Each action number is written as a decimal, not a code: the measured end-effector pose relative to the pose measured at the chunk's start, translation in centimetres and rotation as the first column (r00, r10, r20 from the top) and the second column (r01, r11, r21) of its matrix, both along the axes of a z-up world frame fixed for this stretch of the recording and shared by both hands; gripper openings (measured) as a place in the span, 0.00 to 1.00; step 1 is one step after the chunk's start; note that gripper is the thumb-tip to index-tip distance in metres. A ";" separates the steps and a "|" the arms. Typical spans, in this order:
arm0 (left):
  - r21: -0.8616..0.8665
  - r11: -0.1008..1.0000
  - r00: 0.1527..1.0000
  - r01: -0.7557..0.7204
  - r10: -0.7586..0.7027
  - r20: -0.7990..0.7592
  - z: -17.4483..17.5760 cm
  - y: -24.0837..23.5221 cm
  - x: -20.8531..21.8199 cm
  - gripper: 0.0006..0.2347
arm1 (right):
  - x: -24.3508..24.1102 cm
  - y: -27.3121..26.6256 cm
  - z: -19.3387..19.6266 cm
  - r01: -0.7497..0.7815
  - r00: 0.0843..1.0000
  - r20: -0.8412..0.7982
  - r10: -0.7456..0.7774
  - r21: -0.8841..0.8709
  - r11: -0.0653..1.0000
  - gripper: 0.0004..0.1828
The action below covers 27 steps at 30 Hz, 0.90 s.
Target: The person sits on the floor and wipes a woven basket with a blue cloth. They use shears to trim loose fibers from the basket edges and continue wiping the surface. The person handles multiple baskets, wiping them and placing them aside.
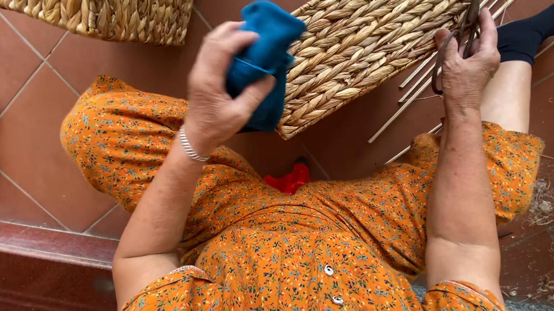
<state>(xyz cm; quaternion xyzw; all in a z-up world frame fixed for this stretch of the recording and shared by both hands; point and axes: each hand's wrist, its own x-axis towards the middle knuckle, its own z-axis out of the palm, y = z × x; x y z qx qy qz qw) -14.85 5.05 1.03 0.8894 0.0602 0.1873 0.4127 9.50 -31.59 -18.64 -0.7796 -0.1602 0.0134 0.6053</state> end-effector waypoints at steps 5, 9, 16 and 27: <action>0.335 0.936 0.992 0.112 -0.084 -0.096 -2.0 -1.7 0.7 0.37 | -0.3 -0.3 -0.4 0.023 1.000 -0.009 -0.024 -0.078 0.997 0.31; 0.435 0.881 0.982 0.188 -0.152 -0.115 -2.8 -3.1 0.1 0.29 | -0.9 0.1 0.5 0.045 0.991 0.130 -0.018 -0.211 0.977 0.31; 0.434 0.735 0.847 0.521 -0.509 -0.155 -3.6 -5.2 2.5 0.20 | -1.7 0.4 1.9 0.130 0.992 0.030 -0.126 -0.275 0.953 0.38; 0.537 0.776 0.897 0.331 -0.435 0.075 -9.8 -14.6 25.6 0.18 | -1.7 2.0 2.8 0.196 0.980 0.024 -0.195 -0.217 0.956 0.36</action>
